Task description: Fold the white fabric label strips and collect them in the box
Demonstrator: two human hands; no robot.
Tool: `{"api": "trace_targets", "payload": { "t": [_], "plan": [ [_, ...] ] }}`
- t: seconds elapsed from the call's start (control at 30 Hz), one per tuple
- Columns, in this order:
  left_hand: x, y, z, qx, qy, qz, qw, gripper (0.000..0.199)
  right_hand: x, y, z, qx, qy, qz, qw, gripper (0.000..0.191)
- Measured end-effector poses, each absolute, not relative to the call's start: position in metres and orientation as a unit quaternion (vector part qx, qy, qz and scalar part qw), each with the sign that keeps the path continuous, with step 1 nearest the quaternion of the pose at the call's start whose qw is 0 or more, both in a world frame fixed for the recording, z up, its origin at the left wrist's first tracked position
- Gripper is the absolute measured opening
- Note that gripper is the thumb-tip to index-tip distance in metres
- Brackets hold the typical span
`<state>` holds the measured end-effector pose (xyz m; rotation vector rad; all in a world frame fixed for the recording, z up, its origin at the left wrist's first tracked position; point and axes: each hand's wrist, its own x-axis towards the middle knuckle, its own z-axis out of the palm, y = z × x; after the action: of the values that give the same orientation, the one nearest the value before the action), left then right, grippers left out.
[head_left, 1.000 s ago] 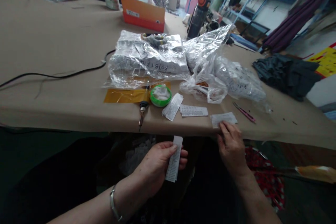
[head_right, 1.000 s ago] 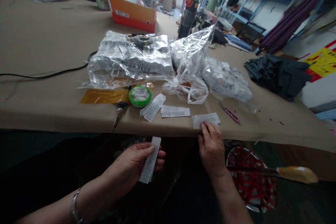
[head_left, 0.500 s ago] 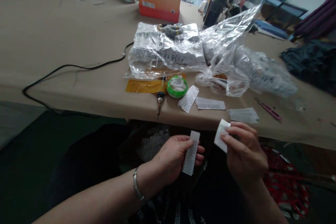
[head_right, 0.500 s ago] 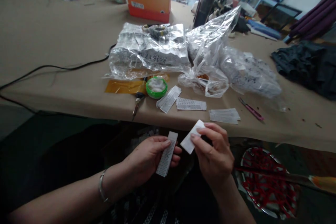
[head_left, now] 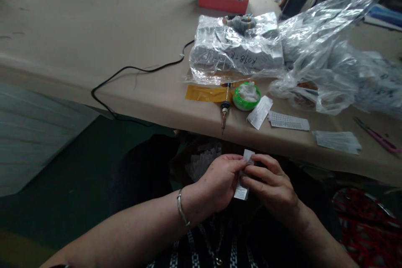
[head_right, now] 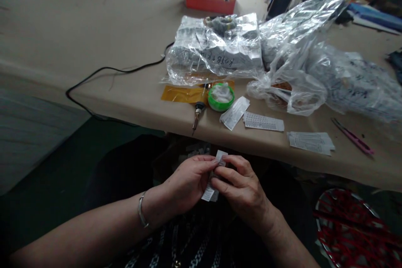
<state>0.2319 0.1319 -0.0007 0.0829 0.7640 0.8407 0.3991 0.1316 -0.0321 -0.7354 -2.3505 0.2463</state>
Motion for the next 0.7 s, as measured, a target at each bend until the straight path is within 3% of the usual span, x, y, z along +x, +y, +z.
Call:
{"api": "trace_targets", "payload": {
  "t": [0.27,0.4,0.47,0.53,0.63,0.7],
  "plan": [
    [0.227,0.128,-0.006,0.050,0.335,0.410,0.847,0.024,0.393,0.130,-0.027,-0.281,-0.901,0.124,0.307,0.026],
    [0.222,0.128,-0.006,0.064,0.364,0.411,0.833,0.018,0.393,0.125,-0.030,-0.330,-0.845,0.193,0.373,0.036],
    [0.219,0.127,-0.004,0.081,0.374,0.387,0.839,0.016,0.394,0.125,-0.031,-0.413,-0.753,0.278,0.430,0.031],
    [0.215,0.126,-0.001,0.099,0.368,0.347,0.857,0.016,0.393,0.128,-0.033,-0.451,-0.645,0.439,0.433,0.030],
    [0.212,0.122,0.001,0.108,0.328,0.292,0.892,0.017,0.392,0.137,-0.036,-0.352,-0.519,0.718,0.301,0.053],
    [0.211,0.119,0.003,0.111,0.305,0.261,0.909,0.022,0.391,0.143,-0.038,-0.283,-0.477,0.795,0.244,0.060]
  ]
}}
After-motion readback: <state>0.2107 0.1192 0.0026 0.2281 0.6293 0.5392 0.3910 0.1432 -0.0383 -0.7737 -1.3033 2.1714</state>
